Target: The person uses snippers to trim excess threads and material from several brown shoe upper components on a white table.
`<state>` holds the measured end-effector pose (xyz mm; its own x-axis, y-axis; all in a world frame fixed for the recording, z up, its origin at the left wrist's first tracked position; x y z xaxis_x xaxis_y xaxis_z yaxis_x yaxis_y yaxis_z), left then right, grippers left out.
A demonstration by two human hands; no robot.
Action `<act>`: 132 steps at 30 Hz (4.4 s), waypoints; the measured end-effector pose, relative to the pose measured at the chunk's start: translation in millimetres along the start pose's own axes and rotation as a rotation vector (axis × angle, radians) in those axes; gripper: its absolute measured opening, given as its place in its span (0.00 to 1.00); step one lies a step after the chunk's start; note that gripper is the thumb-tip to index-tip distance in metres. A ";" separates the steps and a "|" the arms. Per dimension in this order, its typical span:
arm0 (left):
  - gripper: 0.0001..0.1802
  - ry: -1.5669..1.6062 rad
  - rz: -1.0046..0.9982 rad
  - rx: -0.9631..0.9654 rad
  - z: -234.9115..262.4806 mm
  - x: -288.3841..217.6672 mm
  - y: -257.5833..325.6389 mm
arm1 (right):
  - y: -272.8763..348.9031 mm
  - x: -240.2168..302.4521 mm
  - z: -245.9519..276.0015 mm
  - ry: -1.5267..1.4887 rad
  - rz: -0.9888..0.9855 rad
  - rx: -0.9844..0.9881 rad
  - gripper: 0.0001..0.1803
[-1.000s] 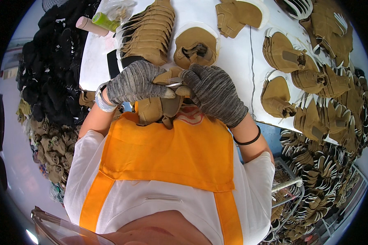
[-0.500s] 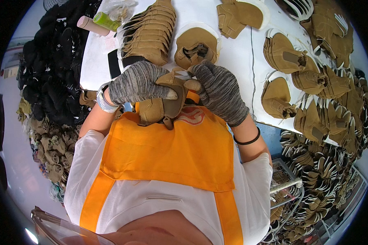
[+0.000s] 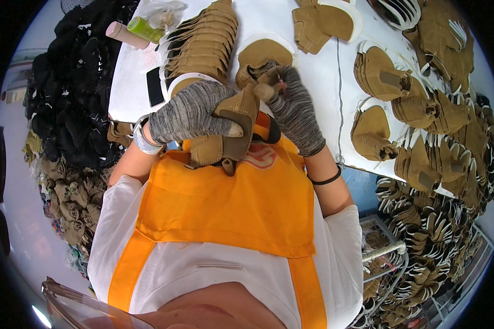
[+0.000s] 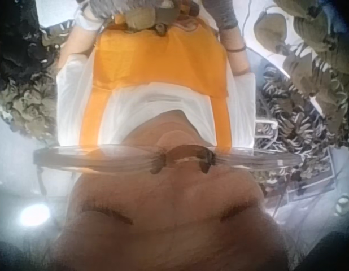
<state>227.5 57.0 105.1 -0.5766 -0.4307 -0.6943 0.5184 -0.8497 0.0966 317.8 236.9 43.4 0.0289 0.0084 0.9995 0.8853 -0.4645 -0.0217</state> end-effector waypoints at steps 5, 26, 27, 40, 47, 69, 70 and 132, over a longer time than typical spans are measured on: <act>0.36 0.183 0.070 -0.133 11.7 3.2 10.8 | 11.3 5.6 -11.2 -0.115 -0.517 0.151 0.30; 0.33 1.636 0.205 -0.416 -29.7 44.2 -1.1 | -6.4 -32.8 3.3 -0.977 -0.522 0.062 0.31; 0.33 1.676 0.230 -0.406 -25.0 42.6 -2.3 | -14.7 -51.0 14.5 -1.123 -0.525 0.225 0.32; 0.14 1.381 0.298 -0.609 -21.3 108.8 -84.5 | -78.3 -37.8 43.9 -0.814 -0.684 -0.184 0.10; 0.22 1.502 1.075 -0.597 -134.5 179.0 -96.1 | -64.6 -129.9 46.6 -0.251 -0.913 -0.316 0.17; 0.34 0.050 0.130 -0.684 -85.7 40.7 -100.0 | -54.1 -201.1 89.2 0.465 -0.251 -0.454 0.18; 0.34 -0.178 0.036 -0.533 -81.0 25.7 -104.2 | -54.5 -210.0 93.5 0.434 -0.223 -0.437 0.17; 0.35 1.499 0.150 -0.122 -111.5 -100.3 -94.0 | 30.7 55.1 130.4 0.554 0.681 -0.465 0.22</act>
<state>307.1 213.9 86.2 0.6043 0.2548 -0.7549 0.6032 -0.7654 0.2245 407.1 338.6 95.1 0.1377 -0.7489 0.6482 0.4870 -0.5187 -0.7027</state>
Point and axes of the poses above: each hand's wrist, its own y-axis away from the middle knuckle, its own z-axis out of the back of the hand, x = y × z, the point moved 2 cm from there along -y, towards the middle knuckle, and after that the axes turned 13 degrees about -x, right-handed, at the moved point
